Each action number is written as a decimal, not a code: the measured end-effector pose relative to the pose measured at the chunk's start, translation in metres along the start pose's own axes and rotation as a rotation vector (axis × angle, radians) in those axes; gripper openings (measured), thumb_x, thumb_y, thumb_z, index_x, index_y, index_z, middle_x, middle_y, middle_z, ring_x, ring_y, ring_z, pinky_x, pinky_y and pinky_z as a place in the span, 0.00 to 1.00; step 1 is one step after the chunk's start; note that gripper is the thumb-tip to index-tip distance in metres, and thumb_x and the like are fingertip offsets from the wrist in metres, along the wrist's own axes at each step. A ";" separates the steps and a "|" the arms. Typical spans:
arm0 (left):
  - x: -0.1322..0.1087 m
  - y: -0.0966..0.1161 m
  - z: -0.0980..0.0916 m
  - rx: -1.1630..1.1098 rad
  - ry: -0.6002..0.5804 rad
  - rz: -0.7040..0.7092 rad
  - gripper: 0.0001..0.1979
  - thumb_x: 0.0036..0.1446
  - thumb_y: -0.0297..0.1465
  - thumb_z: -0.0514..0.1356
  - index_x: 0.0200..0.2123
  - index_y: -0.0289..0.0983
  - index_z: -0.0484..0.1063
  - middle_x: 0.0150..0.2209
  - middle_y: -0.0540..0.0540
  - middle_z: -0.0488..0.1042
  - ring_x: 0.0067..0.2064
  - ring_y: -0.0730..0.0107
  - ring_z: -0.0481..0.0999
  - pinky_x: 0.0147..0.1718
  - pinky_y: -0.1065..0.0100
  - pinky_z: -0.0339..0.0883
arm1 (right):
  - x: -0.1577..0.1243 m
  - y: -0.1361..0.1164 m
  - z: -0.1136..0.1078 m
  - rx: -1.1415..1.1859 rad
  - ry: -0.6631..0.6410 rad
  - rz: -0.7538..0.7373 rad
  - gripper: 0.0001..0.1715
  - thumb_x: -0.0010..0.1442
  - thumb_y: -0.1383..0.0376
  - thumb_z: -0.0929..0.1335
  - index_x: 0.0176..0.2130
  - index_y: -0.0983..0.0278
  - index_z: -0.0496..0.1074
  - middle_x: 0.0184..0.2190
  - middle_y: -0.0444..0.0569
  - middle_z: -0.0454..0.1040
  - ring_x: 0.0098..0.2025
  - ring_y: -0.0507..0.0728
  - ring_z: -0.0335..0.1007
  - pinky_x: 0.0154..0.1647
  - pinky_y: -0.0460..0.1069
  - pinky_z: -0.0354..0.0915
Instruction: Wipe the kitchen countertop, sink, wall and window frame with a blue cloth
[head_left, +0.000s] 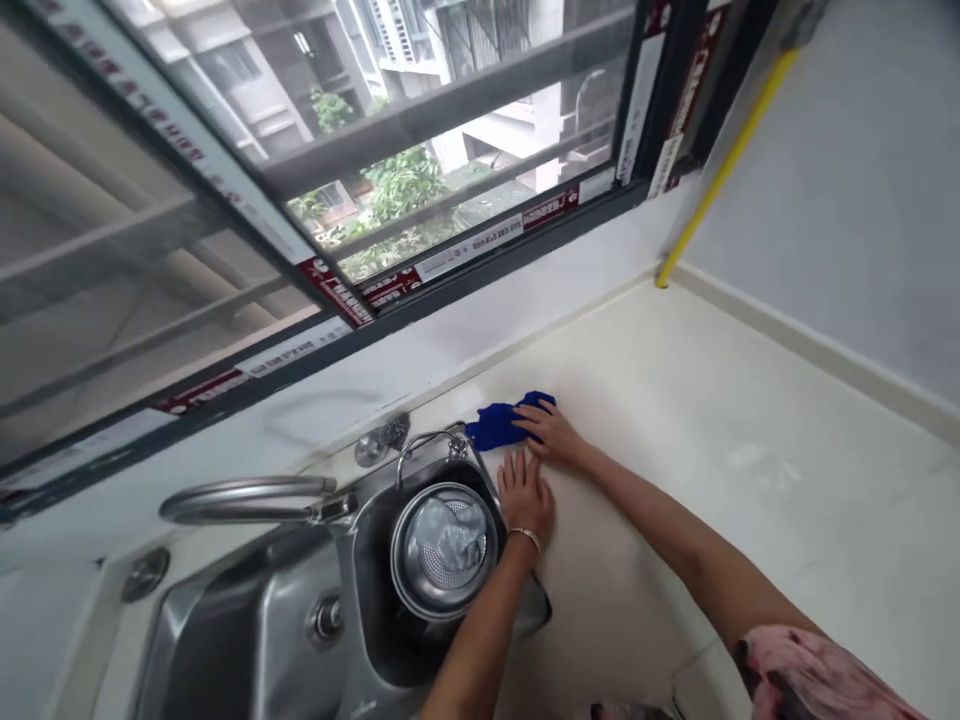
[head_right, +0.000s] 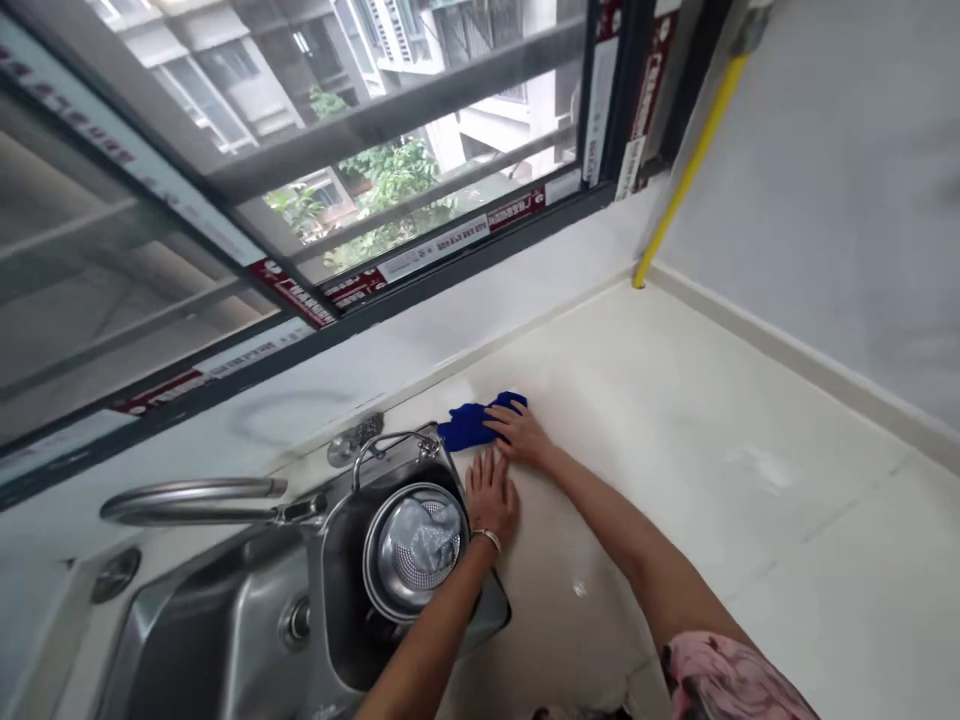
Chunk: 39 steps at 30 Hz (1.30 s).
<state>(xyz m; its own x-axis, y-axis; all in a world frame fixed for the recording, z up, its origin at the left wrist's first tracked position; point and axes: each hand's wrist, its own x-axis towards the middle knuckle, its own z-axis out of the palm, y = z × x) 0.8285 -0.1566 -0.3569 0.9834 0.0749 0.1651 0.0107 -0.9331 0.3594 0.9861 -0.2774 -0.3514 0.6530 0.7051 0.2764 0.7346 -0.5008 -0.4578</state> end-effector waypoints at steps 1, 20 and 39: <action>-0.001 -0.001 0.002 -0.039 0.016 0.016 0.27 0.63 0.26 0.58 0.65 0.41 0.73 0.69 0.41 0.69 0.73 0.43 0.62 0.72 0.35 0.57 | -0.018 0.001 -0.004 -0.010 -0.004 -0.012 0.31 0.63 0.66 0.66 0.64 0.61 0.74 0.70 0.56 0.68 0.72 0.64 0.62 0.75 0.68 0.50; -0.036 0.010 0.014 -0.628 -0.002 0.554 0.15 0.53 0.22 0.57 0.39 0.38 0.81 0.44 0.46 0.86 0.49 0.66 0.85 0.58 0.61 0.77 | -0.098 -0.036 -0.046 -0.281 -0.217 -0.020 0.29 0.73 0.57 0.62 0.70 0.49 0.67 0.75 0.46 0.58 0.75 0.70 0.52 0.69 0.70 0.51; -0.044 -0.001 0.003 -0.719 -0.090 0.515 0.13 0.59 0.28 0.56 0.43 0.39 0.80 0.43 0.46 0.86 0.51 0.65 0.85 0.58 0.61 0.77 | 0.137 -0.003 0.017 -0.150 -0.125 0.092 0.29 0.74 0.54 0.60 0.69 0.55 0.69 0.73 0.50 0.63 0.71 0.71 0.55 0.70 0.68 0.48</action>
<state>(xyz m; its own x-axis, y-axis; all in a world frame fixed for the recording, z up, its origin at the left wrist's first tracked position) 0.7861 -0.1601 -0.3675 0.8459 -0.3493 0.4031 -0.5230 -0.3948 0.7554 1.0701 -0.1709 -0.3262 0.6975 0.7051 0.1276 0.6982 -0.6287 -0.3425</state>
